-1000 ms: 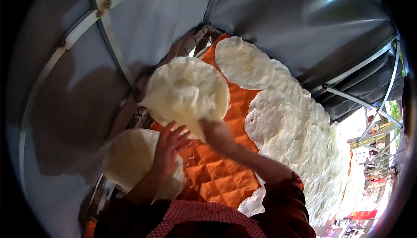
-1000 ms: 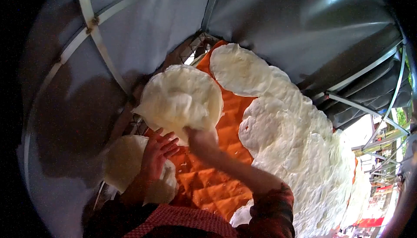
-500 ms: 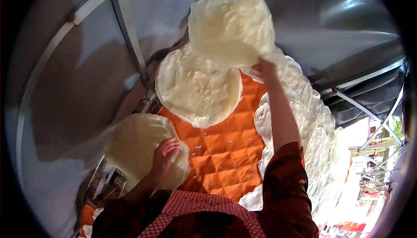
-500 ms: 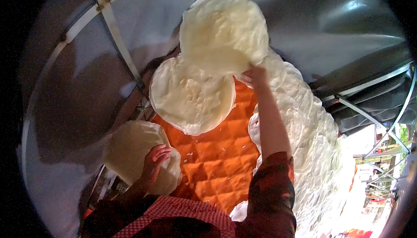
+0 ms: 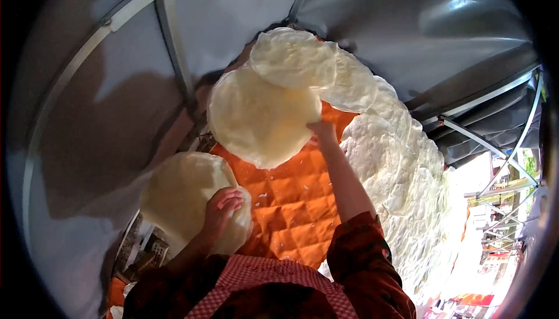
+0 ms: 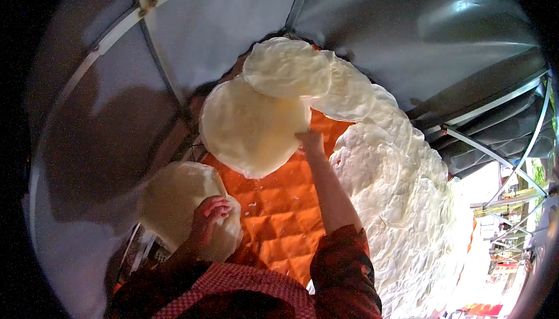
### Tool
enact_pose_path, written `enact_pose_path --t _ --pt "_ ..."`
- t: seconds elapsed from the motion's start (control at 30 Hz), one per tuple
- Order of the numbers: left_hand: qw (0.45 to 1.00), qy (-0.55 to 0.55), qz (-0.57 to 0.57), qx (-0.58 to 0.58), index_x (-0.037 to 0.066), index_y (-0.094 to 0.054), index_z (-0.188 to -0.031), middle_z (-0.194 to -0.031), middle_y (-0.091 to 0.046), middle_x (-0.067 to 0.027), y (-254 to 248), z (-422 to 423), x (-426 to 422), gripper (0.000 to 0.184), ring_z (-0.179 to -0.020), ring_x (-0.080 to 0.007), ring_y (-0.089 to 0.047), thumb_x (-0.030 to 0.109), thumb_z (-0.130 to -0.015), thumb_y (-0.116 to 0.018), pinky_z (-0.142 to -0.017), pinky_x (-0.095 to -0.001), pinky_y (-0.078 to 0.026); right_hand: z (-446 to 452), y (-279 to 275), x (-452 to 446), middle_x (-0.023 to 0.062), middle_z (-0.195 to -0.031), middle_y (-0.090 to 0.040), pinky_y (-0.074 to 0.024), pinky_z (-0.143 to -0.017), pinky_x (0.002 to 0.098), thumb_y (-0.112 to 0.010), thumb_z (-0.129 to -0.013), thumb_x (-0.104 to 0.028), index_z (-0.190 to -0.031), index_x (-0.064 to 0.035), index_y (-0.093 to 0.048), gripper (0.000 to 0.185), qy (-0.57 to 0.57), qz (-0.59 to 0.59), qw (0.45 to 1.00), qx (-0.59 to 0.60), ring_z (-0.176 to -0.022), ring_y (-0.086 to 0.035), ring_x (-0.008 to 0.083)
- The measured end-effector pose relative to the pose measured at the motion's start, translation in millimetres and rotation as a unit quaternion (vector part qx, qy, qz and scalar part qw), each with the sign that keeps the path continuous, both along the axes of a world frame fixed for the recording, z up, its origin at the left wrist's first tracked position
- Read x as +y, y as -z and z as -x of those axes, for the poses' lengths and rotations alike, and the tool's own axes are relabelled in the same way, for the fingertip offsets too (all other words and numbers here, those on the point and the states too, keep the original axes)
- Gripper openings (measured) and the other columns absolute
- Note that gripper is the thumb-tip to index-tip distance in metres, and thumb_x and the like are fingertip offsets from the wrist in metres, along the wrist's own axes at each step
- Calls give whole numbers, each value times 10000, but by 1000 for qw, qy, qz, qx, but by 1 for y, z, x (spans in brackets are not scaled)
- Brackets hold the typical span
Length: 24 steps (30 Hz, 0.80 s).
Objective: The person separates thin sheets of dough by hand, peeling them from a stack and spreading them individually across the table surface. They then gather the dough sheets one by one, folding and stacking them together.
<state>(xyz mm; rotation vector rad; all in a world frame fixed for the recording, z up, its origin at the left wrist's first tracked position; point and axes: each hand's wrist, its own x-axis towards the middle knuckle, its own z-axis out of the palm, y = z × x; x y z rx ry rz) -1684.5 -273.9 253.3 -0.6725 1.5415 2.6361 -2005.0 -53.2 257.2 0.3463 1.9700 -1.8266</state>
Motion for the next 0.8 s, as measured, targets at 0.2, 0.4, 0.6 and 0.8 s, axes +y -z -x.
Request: enact_pose_path --t 0.2,0.4,0.6,0.8 --pt "997 -35 -61 43 9 -440 -1261 -1194 -546 -131 -42 -7 -16 463 -1097 -255 -543 300 -915 -538 -916 -393 -452 -58 -198 -64 135 -646 -577 -436 -565 336 -587 -697 -60 -746 63 -580 133 -184 -229 826 481 -562 -507 205" --pt "890 -19 -396 223 58 -401 -1331 -1294 -491 -115 -66 -23 -31 652 -1214 -341 -431 553 -907 -408 -960 -538 -391 -241 -208 -121 145 -916 -591 -504 -707 367 -585 -733 -134 -884 -36 -629 185 -390 -430 580 572 -864 -598 281" --pt "959 -99 -264 19 55 -455 -1299 -1209 -558 -103 -44 -77 -47 565 -1151 -269 -494 461 -905 -454 -961 -427 -415 -326 -117 -129 136 -1085 -599 -498 -805 379 -677 -734 -242 -1006 -39 -621 344 -500 -227 766 334 -987 -575 297" --pt "971 -100 -216 -19 23 -420 -1312 -1282 -513 -110 19 -111 -62 549 -1139 -275 -506 370 -892 -484 -971 -422 -407 -163 -3 24 172 -917 -602 -469 -750 431 -734 -728 -261 -975 -24 -583 374 60 -419 803 420 -877 -574 368"
